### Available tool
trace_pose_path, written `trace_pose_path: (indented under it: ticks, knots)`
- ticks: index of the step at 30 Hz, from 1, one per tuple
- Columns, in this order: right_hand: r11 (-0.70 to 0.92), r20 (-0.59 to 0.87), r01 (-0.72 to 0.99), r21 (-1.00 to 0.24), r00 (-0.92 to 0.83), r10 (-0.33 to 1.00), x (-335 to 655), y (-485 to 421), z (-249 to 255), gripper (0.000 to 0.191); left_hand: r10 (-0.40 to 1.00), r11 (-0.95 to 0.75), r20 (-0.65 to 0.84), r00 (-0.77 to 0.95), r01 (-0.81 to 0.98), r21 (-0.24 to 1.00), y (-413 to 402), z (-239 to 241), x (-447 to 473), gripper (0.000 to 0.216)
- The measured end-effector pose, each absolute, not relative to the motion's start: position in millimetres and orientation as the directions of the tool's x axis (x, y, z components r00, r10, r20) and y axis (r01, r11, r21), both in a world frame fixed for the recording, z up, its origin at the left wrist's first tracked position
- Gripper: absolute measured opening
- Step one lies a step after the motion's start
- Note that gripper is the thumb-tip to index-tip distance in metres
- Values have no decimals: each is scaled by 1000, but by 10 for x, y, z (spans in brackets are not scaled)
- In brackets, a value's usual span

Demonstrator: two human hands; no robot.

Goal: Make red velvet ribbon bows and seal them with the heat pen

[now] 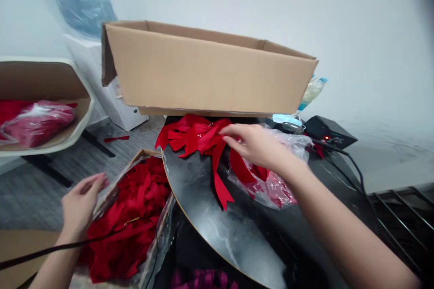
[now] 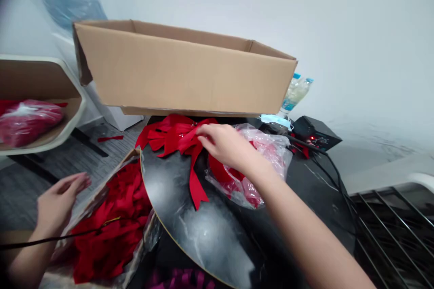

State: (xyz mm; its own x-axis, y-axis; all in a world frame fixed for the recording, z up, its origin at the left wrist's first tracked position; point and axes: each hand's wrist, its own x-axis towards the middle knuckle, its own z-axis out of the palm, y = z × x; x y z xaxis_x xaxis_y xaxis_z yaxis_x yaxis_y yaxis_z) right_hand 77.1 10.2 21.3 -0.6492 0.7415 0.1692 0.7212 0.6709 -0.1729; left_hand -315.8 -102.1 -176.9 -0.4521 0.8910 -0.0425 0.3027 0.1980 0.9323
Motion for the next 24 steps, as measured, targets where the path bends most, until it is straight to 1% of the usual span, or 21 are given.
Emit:
trace_pose_path:
  ticks: [1,2,4,5,6,8,9,10,11,13,15,18,21,23,24]
  knots:
    - [712,118,684,-160,-702,702,573,308,167,30,878,153,11,-478,302,941,-929,-1622,-3106,27]
    - [729,80,668,-153,-726,682,414,486,106,34,885,106,48,-463,300,948,-845,-1469,-3022,29]
    - [727,20,672,-138,-732,680,237,728,-7,41,922,19,109,-372,324,946,-692,-1179,-2779,33]
    - [727,-4,672,-142,-735,678,219,791,-38,41,952,-29,130,-277,343,939,-620,-1058,-2635,34]
    - [732,-25,664,-152,-743,669,242,819,-43,39,970,-134,204,-135,404,905,-549,-962,-2490,35]
    - [749,-52,635,-190,-768,638,369,808,13,33,924,-359,367,104,558,748,-414,-855,-2230,48]
    - [754,-56,624,-206,-777,627,451,790,59,31,893,-439,397,211,605,665,-355,-840,-2129,53]
    - [752,-53,623,-213,-776,628,534,776,106,30,865,-494,410,289,632,597,-307,-845,-2052,51]
    - [744,-47,635,-208,-766,641,609,771,144,30,844,-531,416,340,644,551,-273,-860,-1999,43]
    - [714,-37,678,-173,-729,684,720,798,173,30,824,-562,425,376,638,526,-252,-893,-1953,25]
    - [688,-31,715,-127,-696,717,776,858,144,29,831,-552,426,358,623,553,-282,-902,-1958,19]
    - [687,-28,724,-65,-689,724,797,937,58,34,869,-486,417,266,616,619,-337,-870,-1982,18]
    - [704,-23,710,-20,-705,709,768,962,-21,37,883,-443,433,183,633,635,-315,-827,-1973,22]
    - [729,-15,684,-9,-729,684,710,971,-69,38,887,-437,420,193,646,626,-260,-801,-1951,25]
    - [746,-14,666,-7,-746,666,669,978,-92,39,890,-439,403,215,647,624,-230,-791,-1937,24]
